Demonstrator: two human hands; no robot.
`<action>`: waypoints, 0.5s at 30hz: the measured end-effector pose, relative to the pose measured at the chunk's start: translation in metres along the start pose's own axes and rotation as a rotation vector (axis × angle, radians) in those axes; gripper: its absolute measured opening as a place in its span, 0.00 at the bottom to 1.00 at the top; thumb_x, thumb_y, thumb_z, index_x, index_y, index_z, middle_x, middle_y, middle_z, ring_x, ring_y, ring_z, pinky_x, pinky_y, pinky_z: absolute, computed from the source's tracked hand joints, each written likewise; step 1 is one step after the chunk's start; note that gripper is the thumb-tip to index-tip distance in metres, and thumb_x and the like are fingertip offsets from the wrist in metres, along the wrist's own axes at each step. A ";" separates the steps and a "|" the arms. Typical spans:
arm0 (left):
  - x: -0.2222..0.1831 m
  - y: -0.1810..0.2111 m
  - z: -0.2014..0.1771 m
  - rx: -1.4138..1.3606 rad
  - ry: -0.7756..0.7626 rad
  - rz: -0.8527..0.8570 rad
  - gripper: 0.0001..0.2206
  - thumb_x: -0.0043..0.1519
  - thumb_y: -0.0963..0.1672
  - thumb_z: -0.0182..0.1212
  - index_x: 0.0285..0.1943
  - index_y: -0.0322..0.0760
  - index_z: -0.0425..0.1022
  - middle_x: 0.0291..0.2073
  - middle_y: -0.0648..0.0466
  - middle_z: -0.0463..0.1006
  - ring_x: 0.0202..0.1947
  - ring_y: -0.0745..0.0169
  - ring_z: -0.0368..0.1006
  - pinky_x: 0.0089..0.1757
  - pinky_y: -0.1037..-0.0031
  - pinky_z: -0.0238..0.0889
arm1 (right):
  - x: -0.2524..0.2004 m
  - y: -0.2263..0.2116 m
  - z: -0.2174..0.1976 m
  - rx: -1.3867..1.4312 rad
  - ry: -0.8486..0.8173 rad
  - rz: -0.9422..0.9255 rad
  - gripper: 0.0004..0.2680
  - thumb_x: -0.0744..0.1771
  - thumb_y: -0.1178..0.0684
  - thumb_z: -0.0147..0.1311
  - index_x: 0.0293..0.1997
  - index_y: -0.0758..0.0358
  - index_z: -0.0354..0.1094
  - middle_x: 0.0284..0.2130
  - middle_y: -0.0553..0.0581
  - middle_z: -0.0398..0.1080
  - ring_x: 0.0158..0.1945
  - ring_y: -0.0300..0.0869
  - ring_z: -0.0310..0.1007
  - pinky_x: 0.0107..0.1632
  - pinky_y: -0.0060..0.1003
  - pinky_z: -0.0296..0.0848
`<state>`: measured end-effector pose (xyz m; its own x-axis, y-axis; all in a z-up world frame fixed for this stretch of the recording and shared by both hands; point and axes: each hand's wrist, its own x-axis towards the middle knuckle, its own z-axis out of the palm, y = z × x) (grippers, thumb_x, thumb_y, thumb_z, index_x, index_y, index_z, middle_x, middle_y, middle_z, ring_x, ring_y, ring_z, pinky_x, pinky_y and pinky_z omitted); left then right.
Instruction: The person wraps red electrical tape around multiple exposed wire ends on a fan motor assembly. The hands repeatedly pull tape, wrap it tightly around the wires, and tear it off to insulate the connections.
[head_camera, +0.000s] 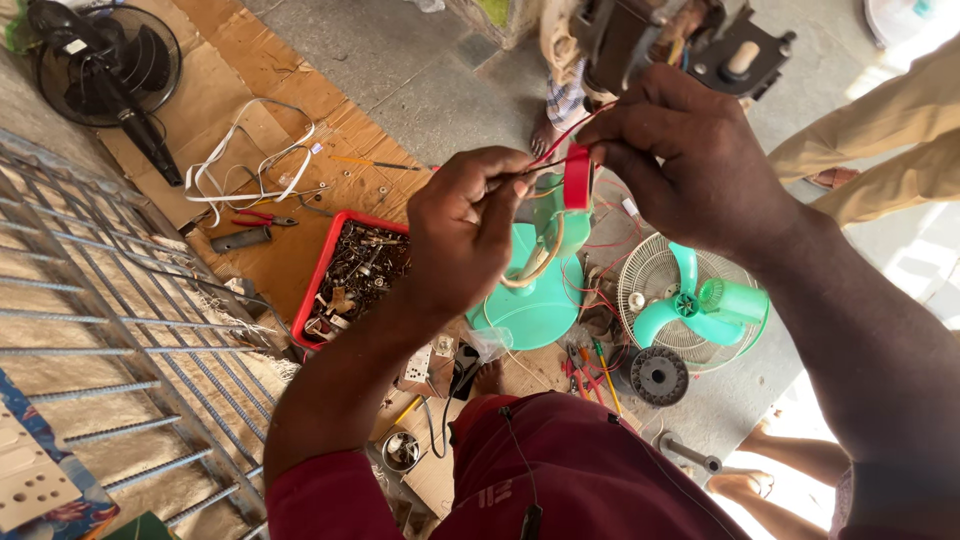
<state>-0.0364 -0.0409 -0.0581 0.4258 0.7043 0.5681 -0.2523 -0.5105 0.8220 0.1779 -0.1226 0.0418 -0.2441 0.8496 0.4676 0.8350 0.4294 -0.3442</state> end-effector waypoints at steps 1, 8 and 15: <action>0.003 0.005 0.001 0.111 0.025 0.079 0.05 0.68 0.35 0.59 0.51 0.28 0.74 0.45 0.43 0.80 0.39 0.62 0.83 0.39 0.75 0.80 | 0.001 -0.001 0.000 0.006 -0.003 -0.003 0.05 0.69 0.62 0.64 0.49 0.65 0.76 0.35 0.57 0.67 0.37 0.45 0.69 0.39 0.42 0.70; 0.021 0.013 0.017 0.394 0.057 0.477 0.12 0.63 0.35 0.65 0.54 0.33 0.76 0.47 0.46 0.79 0.45 0.49 0.80 0.47 0.68 0.75 | 0.003 -0.003 -0.001 -0.017 -0.023 0.000 0.05 0.69 0.61 0.63 0.49 0.65 0.76 0.33 0.57 0.66 0.36 0.46 0.69 0.38 0.42 0.68; 0.005 -0.001 0.020 -0.067 0.063 0.025 0.07 0.70 0.40 0.59 0.53 0.29 0.79 0.38 0.47 0.82 0.35 0.62 0.77 0.38 0.75 0.72 | 0.000 -0.004 -0.001 0.004 -0.005 -0.018 0.06 0.68 0.63 0.63 0.48 0.64 0.77 0.38 0.57 0.71 0.39 0.44 0.75 0.41 0.39 0.75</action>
<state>-0.0169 -0.0465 -0.0567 0.3639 0.7226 0.5877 -0.3202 -0.4955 0.8074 0.1752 -0.1248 0.0438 -0.2614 0.8433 0.4696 0.8286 0.4456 -0.3390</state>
